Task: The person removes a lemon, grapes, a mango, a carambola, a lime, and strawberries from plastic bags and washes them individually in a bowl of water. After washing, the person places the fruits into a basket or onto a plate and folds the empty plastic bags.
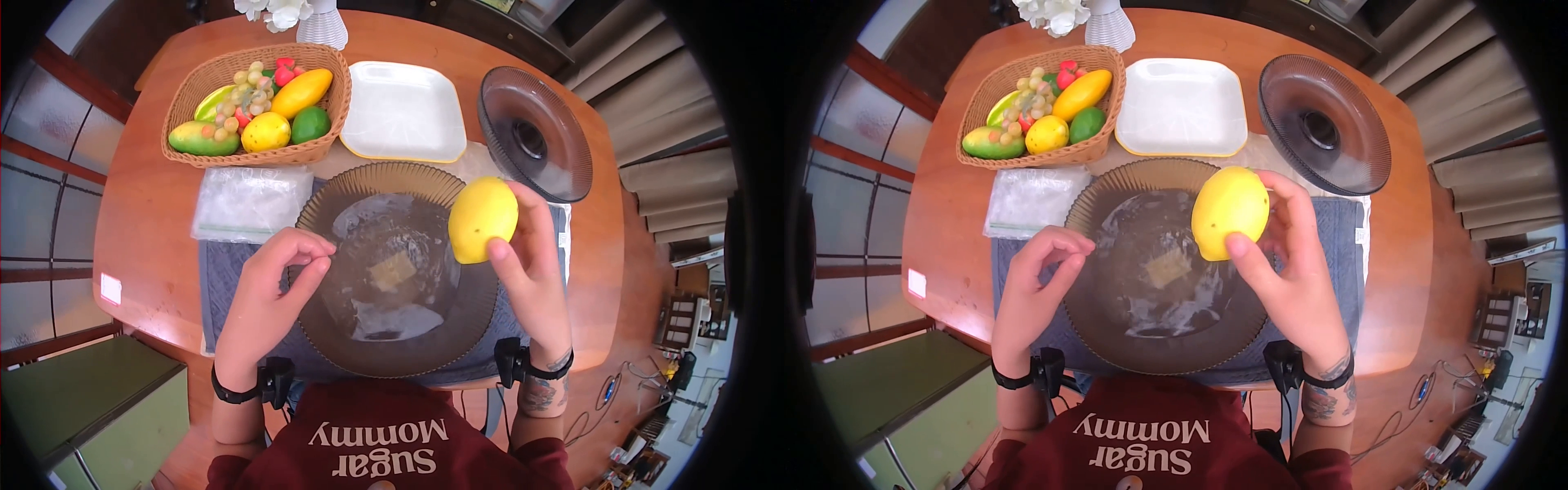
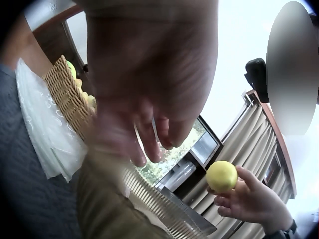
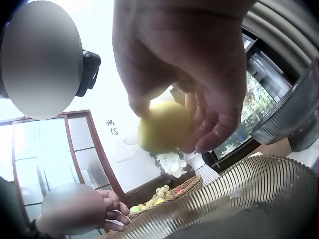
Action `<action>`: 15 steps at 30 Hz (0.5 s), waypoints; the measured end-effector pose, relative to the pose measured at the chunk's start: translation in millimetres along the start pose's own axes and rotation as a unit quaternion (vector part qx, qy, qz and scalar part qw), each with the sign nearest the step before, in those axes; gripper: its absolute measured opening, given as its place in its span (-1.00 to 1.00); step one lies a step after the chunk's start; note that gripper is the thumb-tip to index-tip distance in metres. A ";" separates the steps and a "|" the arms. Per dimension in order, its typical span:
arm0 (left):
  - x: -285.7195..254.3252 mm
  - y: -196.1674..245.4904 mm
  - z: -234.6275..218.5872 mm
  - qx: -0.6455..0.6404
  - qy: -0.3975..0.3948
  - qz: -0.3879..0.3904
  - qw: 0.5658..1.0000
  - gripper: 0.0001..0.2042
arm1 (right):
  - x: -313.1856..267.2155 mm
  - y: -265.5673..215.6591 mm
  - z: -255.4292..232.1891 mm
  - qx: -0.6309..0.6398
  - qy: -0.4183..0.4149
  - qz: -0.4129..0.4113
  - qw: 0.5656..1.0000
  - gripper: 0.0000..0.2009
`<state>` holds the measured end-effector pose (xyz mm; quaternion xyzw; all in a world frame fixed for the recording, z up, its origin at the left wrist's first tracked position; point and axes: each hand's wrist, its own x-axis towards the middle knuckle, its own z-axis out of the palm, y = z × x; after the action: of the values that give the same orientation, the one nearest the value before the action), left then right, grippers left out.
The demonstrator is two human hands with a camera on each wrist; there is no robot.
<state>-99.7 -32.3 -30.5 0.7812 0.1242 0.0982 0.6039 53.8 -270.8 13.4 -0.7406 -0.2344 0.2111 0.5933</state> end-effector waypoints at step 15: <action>-7.5 0.9 18.5 0.130 0.006 0.080 0.988 -0.90 | 147.7 -1.7 13.6 -0.131 -0.114 0.048 0.984 -0.31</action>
<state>-101.2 -51.8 -34.3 0.8597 0.0766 0.1334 0.4871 163.9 -171.7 7.2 -0.7934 -0.2900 0.2899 0.4498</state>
